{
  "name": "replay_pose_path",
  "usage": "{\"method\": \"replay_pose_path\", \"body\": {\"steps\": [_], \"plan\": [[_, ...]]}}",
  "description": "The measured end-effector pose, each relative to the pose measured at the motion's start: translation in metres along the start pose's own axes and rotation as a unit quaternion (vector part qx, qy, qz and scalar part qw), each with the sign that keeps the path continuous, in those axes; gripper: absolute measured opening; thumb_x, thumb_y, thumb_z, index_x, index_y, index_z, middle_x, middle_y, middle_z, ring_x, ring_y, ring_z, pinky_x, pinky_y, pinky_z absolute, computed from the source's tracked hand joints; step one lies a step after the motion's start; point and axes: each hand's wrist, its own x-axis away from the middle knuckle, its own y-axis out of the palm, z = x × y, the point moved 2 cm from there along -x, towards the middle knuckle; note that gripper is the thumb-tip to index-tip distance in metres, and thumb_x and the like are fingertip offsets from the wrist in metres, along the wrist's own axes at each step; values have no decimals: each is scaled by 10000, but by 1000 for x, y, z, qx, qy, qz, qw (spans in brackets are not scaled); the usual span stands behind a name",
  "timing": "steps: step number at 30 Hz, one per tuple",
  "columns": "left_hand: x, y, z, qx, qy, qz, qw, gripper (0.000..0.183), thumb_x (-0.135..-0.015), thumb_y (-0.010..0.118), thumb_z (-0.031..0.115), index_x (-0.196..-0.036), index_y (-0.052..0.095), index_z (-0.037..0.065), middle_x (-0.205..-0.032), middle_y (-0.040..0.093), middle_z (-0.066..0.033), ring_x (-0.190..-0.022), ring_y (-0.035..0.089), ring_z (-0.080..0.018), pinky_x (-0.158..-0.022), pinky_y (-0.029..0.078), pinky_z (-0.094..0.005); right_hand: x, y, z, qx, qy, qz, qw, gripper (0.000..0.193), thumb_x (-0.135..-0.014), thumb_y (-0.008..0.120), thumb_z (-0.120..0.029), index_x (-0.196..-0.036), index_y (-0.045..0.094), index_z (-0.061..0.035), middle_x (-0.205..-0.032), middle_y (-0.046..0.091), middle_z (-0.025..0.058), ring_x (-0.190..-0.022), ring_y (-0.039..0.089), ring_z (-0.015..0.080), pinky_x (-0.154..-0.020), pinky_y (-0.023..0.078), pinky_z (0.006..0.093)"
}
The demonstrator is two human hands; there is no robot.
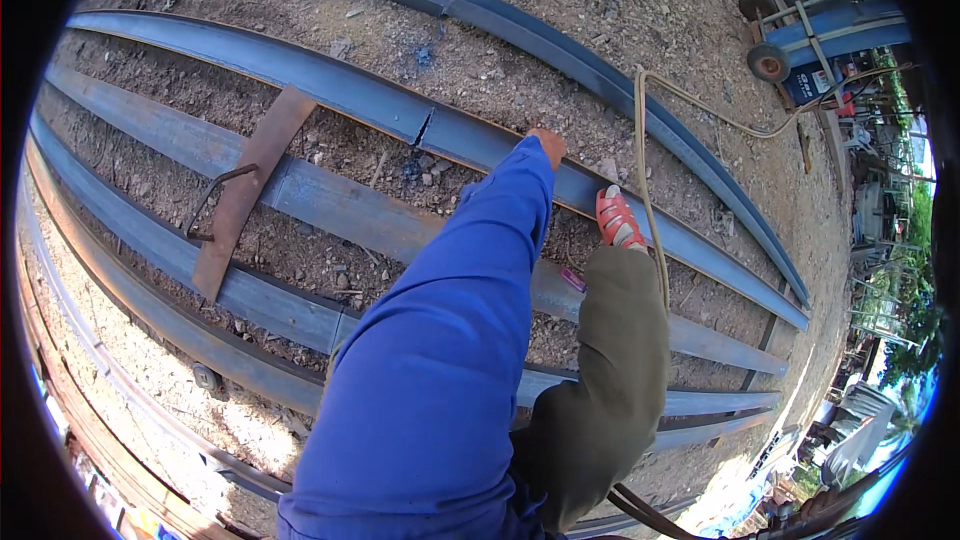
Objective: Cutting and arranging long metal beams using an oxy-fuel cutting torch and a measuring tape in an outdoor work area.
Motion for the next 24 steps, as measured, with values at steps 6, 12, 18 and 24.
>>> {"method": "replay_pose_path", "body": {"steps": [6, 12, 18, 24], "plan": [[9, 3, 15, -43, -7, 22, 999, 339, -808, 696, 199, -1124, 675, 81, -1139, 678, -117, -1083, 645, -267, -856, 523, -403, 44, -24, 22, -71, 62, 0, 996, 679, -931, 358, -633, -1464, 349, -212, -640, 446, 34, -411, 368, 126, -340, 323, 232], [-8, 33, 9, -47, -20, 86, 995, 467, -718, 820, 270, -1113, 655, 84, -1088, 694, -115, -1045, 660, -265, -851, 512, -411, 111, 7, 26, -52, 99, 117, 987, 685, -917, 362, -659, -1457, 357, -237, -656, 443, 48, -425, 378, 134, -344, 343, 237], [-3, 22, -5, -14, 1, 39, 999, 486, -703, 826, 280, -1108, 653, 75, -1091, 689, -129, -1050, 655, -282, -869, 505, -430, 168, 22, 4, 79, 103, 205, 970, 692, -913, 350, -668, -1467, 338, -253, -728, 530, 80, -468, 451, 148, -368, 402, 258], [8, 16, -1, 5, 23, -19, 1000, 548, -679, 840, 296, -1133, 650, 56, -1171, 649, -158, -1105, 618, -316, -929, 490, -448, 201, -19, 1, -113, 114, 200, 967, 418, -945, 518, -409, -1266, 459, -147, -775, 551, 75, -546, 501, 171, -422, 403, 278]]}}
